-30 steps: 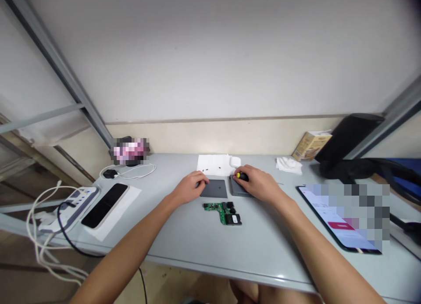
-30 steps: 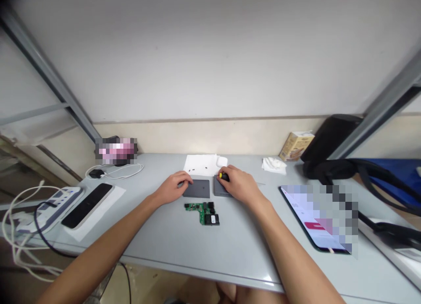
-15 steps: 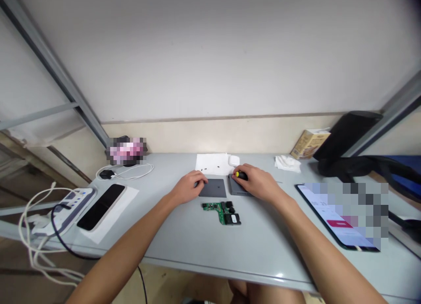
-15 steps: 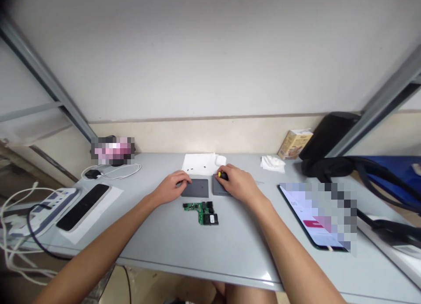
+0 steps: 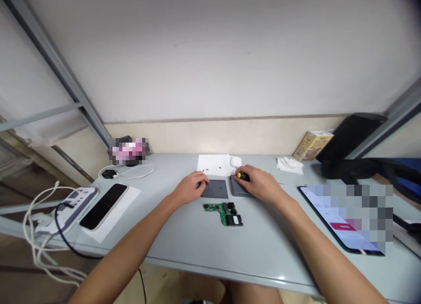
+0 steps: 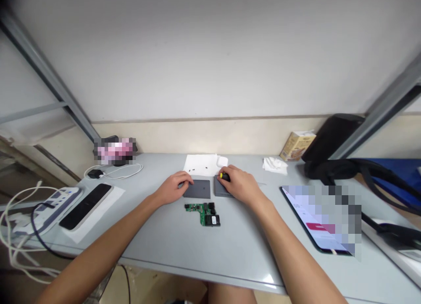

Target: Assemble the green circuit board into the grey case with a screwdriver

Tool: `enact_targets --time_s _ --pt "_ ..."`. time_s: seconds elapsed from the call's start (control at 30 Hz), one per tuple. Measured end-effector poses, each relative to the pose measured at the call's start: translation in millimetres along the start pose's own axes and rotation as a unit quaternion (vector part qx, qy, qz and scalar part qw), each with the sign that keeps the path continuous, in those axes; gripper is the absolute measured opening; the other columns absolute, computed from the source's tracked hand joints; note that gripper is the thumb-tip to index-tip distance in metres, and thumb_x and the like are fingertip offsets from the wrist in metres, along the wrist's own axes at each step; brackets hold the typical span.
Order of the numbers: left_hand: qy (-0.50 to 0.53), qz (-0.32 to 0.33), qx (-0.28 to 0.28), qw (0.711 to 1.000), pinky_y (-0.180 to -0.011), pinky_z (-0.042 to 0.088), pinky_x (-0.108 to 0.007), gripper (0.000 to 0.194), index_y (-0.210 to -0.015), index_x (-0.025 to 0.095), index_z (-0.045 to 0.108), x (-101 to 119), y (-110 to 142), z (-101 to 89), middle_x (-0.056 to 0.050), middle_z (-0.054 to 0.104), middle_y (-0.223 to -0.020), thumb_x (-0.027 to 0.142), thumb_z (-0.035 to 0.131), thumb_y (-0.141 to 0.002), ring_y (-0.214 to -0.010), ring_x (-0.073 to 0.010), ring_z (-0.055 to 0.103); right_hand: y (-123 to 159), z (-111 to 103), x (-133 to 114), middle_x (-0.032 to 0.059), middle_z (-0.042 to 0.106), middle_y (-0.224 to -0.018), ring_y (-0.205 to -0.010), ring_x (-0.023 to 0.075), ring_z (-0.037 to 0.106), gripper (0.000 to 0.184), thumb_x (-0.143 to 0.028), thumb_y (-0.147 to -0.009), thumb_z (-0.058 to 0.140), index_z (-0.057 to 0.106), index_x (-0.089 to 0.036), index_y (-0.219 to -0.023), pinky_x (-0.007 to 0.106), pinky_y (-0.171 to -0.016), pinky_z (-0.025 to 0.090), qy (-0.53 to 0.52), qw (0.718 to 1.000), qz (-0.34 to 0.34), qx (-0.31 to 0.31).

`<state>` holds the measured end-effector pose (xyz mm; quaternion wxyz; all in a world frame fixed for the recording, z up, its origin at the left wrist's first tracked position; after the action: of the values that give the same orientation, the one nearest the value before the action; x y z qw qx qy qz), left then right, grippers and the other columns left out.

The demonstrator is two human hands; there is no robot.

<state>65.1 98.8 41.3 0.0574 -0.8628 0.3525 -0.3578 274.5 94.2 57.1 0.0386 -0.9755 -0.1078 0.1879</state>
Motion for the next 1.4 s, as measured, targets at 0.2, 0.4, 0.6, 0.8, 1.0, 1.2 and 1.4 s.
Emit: enact_targets --time_s 0.2,0.4,0.6,0.8,1.0,1.2,1.4 --pt "0.004 -0.005 0.002 1.0 -0.087 0.053 -0.032 0.026 -0.095 0.022 0.072 1.4 0.3 -1.0 -0.005 0.072 -0.101 0.012 0.048 -0.096 -0.096 -0.0191 0.067 -1.4 2.1 1.7 0.0051 0.074 -0.114 -0.095 0.0243 0.071 0.027 -0.044 -0.101 0.051 0.073 -0.03 -0.107 0.031 -0.066 0.041 -0.002 1.0 -0.002 -0.003" --pt "0.001 -0.004 0.004 1.0 -0.085 0.053 -0.032 0.027 -0.095 0.022 0.073 2.7 0.4 -1.4 -0.005 0.072 -0.1 0.012 0.048 -0.096 -0.095 -0.0194 0.067 -1.1 1.5 0.6 0.0056 0.075 -0.115 -0.095 0.0245 0.07 0.027 -0.044 -0.102 0.05 0.073 -0.029 -0.107 0.031 -0.066 0.04 -0.003 1.0 -0.003 0.003" --pt "-0.001 -0.007 0.002 1.0 -0.086 0.053 -0.033 0.027 -0.095 0.022 0.073 1.6 0.1 -1.2 -0.005 0.072 -0.099 0.012 0.048 -0.096 -0.096 -0.0196 0.067 -2.0 4.7 1.6 0.0044 0.074 -0.116 -0.097 0.0248 0.07 0.028 -0.045 -0.103 0.049 0.071 -0.03 -0.108 0.03 -0.066 0.038 0.002 1.0 0.003 -0.008" --pt "-0.005 -0.004 0.003 1.0 -0.087 0.055 -0.033 0.027 -0.094 0.021 0.074 4.8 -0.2 -2.7 -0.005 0.073 -0.099 0.012 0.049 -0.095 -0.094 -0.0193 0.067 -1.2 3.7 0.1 0.0053 0.074 -0.115 -0.096 0.025 0.07 0.028 -0.044 -0.102 0.049 0.071 -0.029 -0.107 0.031 -0.066 0.039 -0.002 1.0 -0.001 -0.002" --pt "-0.002 -0.008 0.004 1.0 -0.085 0.054 -0.032 0.027 -0.095 0.022 0.074 1.2 0.3 -1.7 -0.005 0.073 -0.099 0.012 0.049 -0.096 -0.095 -0.0196 0.067 -2.1 3.7 0.9 0.0062 0.075 -0.116 -0.095 0.0244 0.07 0.027 -0.043 -0.101 0.05 0.072 -0.029 -0.107 0.03 -0.066 0.04 -0.006 1.0 -0.009 0.008" --pt "0.006 -0.009 0.002 1.0 -0.085 0.053 -0.031 0.027 -0.095 0.022 0.074 0.0 0.6 -1.7 -0.005 0.072 -0.099 0.013 0.048 -0.096 -0.095 -0.0192 0.067 -1.6 3.3 0.7 0.0044 0.075 -0.115 -0.095 0.0239 0.07 0.025 -0.043 -0.101 0.051 0.072 -0.029 -0.105 0.03 -0.067 0.04 -0.011 1.0 -0.007 0.001" --pt "0.004 -0.011 -0.002 1.0 -0.084 0.053 -0.031 0.026 -0.094 0.022 0.073 1.5 -0.5 -1.7 -0.005 0.072 -0.098 0.012 0.049 -0.096 -0.095 -0.0194 0.067 -1.0 -2.4 -1.0 0.0038 0.074 -0.116 -0.094 0.0228 0.07 0.021 -0.038 -0.098 0.055 0.072 -0.03 -0.105 0.03 -0.067 0.042 -0.021 1.0 -0.014 0.009"
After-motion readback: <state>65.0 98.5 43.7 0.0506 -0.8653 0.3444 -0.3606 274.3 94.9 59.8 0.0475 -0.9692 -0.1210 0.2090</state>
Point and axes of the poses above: each hand's wrist, its own y-axis away from the middle knuckle, its own z-axis out of the palm, x = y × z, the point moved 10 cm from there along -y, towards the middle knuckle
